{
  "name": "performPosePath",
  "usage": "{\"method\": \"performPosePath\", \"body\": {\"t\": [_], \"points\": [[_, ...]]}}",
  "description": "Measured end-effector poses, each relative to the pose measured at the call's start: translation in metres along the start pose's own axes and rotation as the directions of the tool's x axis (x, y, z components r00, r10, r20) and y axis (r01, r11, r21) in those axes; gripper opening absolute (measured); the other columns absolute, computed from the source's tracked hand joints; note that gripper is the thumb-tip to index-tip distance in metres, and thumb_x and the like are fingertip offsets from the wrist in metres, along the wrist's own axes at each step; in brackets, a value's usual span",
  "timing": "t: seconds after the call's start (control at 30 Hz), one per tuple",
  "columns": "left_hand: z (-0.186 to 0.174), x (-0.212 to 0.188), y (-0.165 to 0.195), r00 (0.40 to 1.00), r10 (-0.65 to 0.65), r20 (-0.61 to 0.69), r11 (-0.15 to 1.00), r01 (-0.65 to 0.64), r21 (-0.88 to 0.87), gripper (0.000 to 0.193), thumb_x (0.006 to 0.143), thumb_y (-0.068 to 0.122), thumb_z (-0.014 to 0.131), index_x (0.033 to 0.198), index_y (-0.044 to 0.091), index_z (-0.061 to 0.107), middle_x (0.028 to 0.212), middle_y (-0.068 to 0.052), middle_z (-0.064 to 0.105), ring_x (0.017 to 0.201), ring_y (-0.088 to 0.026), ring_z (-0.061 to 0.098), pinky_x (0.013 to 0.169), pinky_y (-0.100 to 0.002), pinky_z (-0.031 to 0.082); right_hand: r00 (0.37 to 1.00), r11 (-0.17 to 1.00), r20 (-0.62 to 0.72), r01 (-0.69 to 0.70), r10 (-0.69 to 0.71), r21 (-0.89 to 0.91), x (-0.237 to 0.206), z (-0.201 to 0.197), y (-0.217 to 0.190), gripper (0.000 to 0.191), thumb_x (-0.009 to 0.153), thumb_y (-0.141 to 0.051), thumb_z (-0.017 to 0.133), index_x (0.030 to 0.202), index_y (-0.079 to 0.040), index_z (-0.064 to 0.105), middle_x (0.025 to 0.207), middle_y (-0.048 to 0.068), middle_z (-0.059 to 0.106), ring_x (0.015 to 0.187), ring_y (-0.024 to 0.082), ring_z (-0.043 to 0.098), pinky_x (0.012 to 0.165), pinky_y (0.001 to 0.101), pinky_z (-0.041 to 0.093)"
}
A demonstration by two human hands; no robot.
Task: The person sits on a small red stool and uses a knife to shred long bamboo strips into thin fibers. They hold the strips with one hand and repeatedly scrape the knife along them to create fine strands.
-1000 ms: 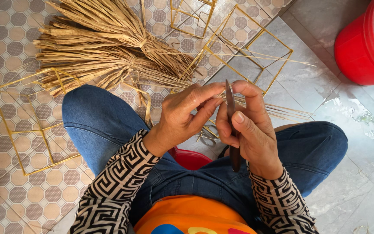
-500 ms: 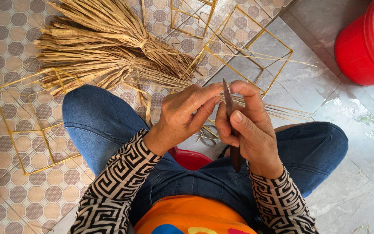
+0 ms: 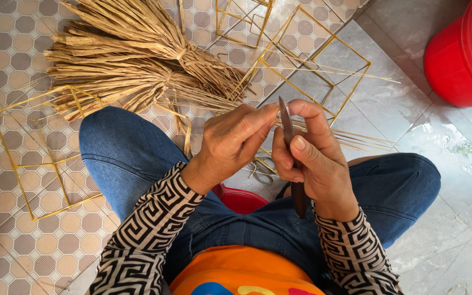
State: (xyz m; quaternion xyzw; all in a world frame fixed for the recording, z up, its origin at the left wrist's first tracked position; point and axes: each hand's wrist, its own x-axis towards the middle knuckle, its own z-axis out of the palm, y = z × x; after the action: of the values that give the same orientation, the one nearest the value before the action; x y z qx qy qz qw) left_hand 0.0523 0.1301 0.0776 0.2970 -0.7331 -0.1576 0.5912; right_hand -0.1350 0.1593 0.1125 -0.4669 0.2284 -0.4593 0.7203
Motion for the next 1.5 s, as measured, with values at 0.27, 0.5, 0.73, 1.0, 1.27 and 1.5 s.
{"method": "performPosePath", "body": {"t": [0.27,0.5,0.73,1.0,1.27,1.5], "points": [[-0.001,0.0,-0.002,1.0,0.025,0.011,0.999,-0.025,0.025,0.039,0.102,-0.002,0.074,0.135,0.01,0.059,0.096,-0.008,0.069,0.08,-0.019,0.07,0.064,-0.029,0.056,0.999,0.999,-0.022,-0.027,0.027,0.019,0.001,-0.001,0.0,0.043,0.111,-0.025,0.056,0.149,-0.011,0.04,0.08,0.004,0.048,0.058,0.007,0.037,0.05,0.0211,0.029],[-0.003,0.0,-0.002,0.999,0.013,0.03,0.999,-0.014,0.032,0.037,0.101,-0.003,0.073,0.134,0.009,0.06,0.094,-0.008,0.068,0.078,-0.02,0.069,0.063,-0.03,0.055,0.999,0.998,0.009,-0.047,0.047,0.041,0.004,-0.006,0.0,0.042,0.111,-0.024,0.056,0.148,-0.012,0.041,0.08,0.004,0.046,0.058,0.008,0.036,0.05,0.0212,0.03],[-0.004,-0.001,-0.003,0.999,0.007,0.031,1.0,-0.008,0.022,0.036,0.1,-0.004,0.073,0.132,0.009,0.061,0.094,-0.008,0.068,0.079,-0.02,0.069,0.063,-0.03,0.055,0.997,0.991,0.039,-0.072,0.068,0.109,0.004,-0.008,0.0,0.039,0.112,-0.023,0.056,0.148,-0.014,0.042,0.08,0.004,0.045,0.058,0.007,0.035,0.05,0.0213,0.03],[-0.006,-0.005,-0.003,0.998,-0.015,0.057,1.0,0.014,0.023,0.035,0.099,-0.006,0.073,0.13,0.007,0.062,0.091,-0.008,0.067,0.076,-0.02,0.069,0.062,-0.031,0.054,0.995,0.988,0.036,-0.099,0.096,0.119,0.004,-0.008,-0.001,0.037,0.112,-0.022,0.055,0.146,-0.013,0.044,0.08,0.004,0.045,0.057,0.007,0.035,0.05,0.0213,0.03],[0.003,-0.012,-0.008,0.975,-0.215,0.053,0.969,0.22,-0.111,0.025,0.102,-0.002,0.071,0.125,0.005,0.064,0.099,-0.007,0.073,0.077,-0.012,0.074,0.065,-0.024,0.058,0.994,0.991,0.015,-0.105,0.104,0.085,0.008,-0.008,0.001,0.04,0.112,-0.023,0.054,0.149,-0.014,0.042,0.081,0.005,0.048,0.057,0.008,0.036,0.05,0.0215,0.03],[0.003,-0.021,-0.025,0.937,-0.336,0.096,0.896,0.35,-0.273,0.015,0.108,0.002,0.072,0.12,0.009,0.066,0.097,-0.003,0.076,0.076,-0.006,0.074,0.063,-0.019,0.06,0.984,0.982,-0.019,-0.176,0.178,0.062,0.009,-0.014,0.012,0.04,0.112,-0.021,0.054,0.149,-0.015,0.042,0.082,0.006,0.049,0.057,0.008,0.036,0.049,0.0213,0.029]]}}
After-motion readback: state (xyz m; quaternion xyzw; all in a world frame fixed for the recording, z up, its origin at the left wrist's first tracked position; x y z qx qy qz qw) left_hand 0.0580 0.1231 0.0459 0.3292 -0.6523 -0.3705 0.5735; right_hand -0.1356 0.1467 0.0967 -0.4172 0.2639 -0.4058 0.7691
